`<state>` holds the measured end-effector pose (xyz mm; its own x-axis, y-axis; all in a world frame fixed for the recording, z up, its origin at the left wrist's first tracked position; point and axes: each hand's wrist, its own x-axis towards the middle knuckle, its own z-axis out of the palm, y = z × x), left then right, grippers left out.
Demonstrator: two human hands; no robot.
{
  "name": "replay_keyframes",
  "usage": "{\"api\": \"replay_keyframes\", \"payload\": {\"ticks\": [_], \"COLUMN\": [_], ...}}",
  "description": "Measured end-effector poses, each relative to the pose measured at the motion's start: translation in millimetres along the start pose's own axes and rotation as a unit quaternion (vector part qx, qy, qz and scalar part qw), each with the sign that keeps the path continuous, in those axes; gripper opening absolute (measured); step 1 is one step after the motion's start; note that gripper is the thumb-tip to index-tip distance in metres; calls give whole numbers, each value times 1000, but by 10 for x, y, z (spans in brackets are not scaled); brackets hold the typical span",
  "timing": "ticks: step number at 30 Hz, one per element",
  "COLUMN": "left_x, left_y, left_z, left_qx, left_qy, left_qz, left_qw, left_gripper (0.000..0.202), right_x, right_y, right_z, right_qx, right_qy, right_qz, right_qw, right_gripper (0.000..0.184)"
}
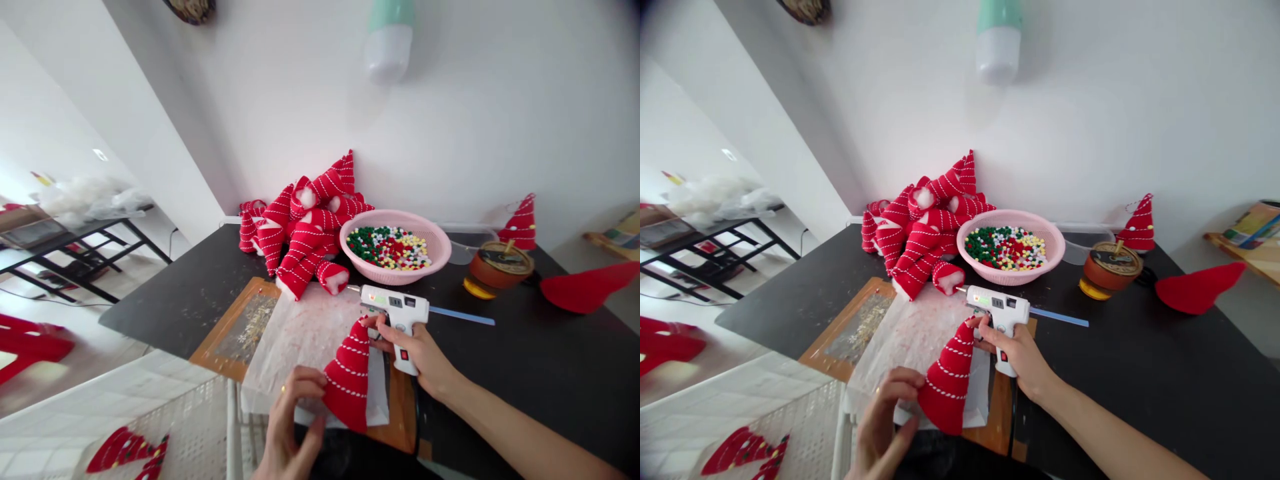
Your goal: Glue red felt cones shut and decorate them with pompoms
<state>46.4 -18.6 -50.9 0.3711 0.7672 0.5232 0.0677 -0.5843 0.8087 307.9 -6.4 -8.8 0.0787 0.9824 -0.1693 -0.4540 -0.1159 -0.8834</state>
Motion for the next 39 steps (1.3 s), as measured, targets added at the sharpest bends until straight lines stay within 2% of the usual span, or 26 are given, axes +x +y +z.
{"api": "replay_keyframes", "payload": {"ticks": [3,4,5,7,9,10,13,15,18,22,28,34,39], "left_x": [66,158,282,582,875,993,1190,1211,1179,1152,1162,1188,1199], "left_y": [-35,-51,-66,-93,-117,-129,-169,-199,-243,-276,-245,-252,-332], "left_z": [-117,-152,-178,-194,-159,-127,-16,40,86,119,163,167,148], "left_qx": [-99,-101,-91,-93,-129,-153,-181,-175,-193,-230,-252,-234,-195], "left_qy": [90,122,128,82,-9,-36,-114,-148,-165,-141,-124,-134,-136], "left_qz": [-83,-103,-130,-177,-210,-224,-262,-268,-266,-267,-268,-298,-285], "left_qw": [988,982,979,976,969,962,941,936,930,925,922,916,929], "left_gripper": [15,15,17,18,23,26,34,33,30,26,27,31,24], "right_x": [2,2,1,-2,-6,-6,2,17,48,77,72,118,134], "right_y": [2,0,-3,-9,-12,-11,8,25,44,61,88,115,101], "right_z": [-3,0,7,25,48,58,79,81,77,77,73,23,7], "right_qx": [5,7,9,12,14,16,25,28,23,-3,-1,-38,-57], "right_qy": [-15,-22,-28,-36,-36,-34,-32,-36,-38,-20,-34,-41,-14], "right_qz": [-8,-11,-12,-15,-16,-14,-7,-6,-9,-4,12,-8,-14], "right_qw": [1000,1000,999,999,999,999,999,999,999,1000,999,998,998], "right_gripper": [27,26,25,24,23,24,27,28,30,36,36,36,41]}}
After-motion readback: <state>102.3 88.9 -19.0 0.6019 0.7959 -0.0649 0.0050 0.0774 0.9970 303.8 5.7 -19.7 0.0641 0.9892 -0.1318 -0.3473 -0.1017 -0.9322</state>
